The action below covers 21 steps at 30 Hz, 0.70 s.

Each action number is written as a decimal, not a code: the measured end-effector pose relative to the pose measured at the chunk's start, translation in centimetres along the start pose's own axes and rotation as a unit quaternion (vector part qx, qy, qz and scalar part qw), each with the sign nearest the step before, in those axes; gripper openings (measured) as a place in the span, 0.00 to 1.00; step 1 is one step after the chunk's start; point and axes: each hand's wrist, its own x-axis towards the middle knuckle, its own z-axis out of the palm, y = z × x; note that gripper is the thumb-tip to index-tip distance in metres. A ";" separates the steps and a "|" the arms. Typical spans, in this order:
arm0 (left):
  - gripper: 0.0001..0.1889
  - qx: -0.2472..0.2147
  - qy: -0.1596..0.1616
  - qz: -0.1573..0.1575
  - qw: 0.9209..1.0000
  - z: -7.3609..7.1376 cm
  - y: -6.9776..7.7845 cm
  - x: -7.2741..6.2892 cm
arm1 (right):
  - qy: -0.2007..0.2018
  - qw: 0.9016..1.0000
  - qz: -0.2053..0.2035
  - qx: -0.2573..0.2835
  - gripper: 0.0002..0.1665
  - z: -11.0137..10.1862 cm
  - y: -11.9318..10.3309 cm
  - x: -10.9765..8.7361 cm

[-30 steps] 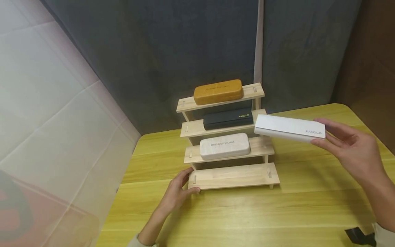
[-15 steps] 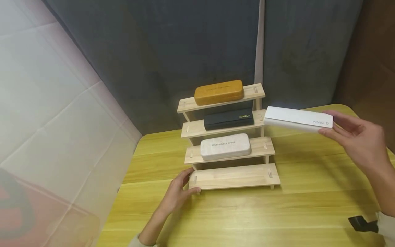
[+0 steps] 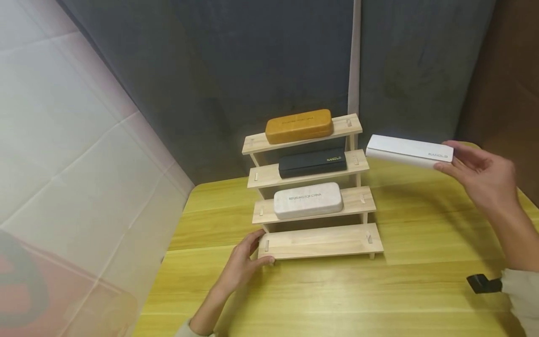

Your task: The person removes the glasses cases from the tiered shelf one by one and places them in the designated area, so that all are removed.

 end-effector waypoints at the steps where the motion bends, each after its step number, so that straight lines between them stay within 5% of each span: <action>1: 0.40 0.001 0.000 0.001 1.000 0.0 0.0 0.0 | 0.005 1.000 0.001 -0.003 0.28 0.0 0.2 0.1; 6: 0.41 -0.001 0.000 0.000 1.000 0.0 0.1 0.0 | 0.033 0.995 0.022 -0.094 0.29 -0.4 0.9 0.9; 11: 0.41 -0.004 -0.001 0.000 1.000 0.1 0.2 -0.1 | 0.055 0.969 0.066 -0.231 0.29 -0.7 1.8 1.6; 21: 0.40 -0.001 0.000 0.001 1.000 0.0 0.3 -0.1 | 0.029 0.973 0.098 -0.206 0.25 -1.6 4.1 2.2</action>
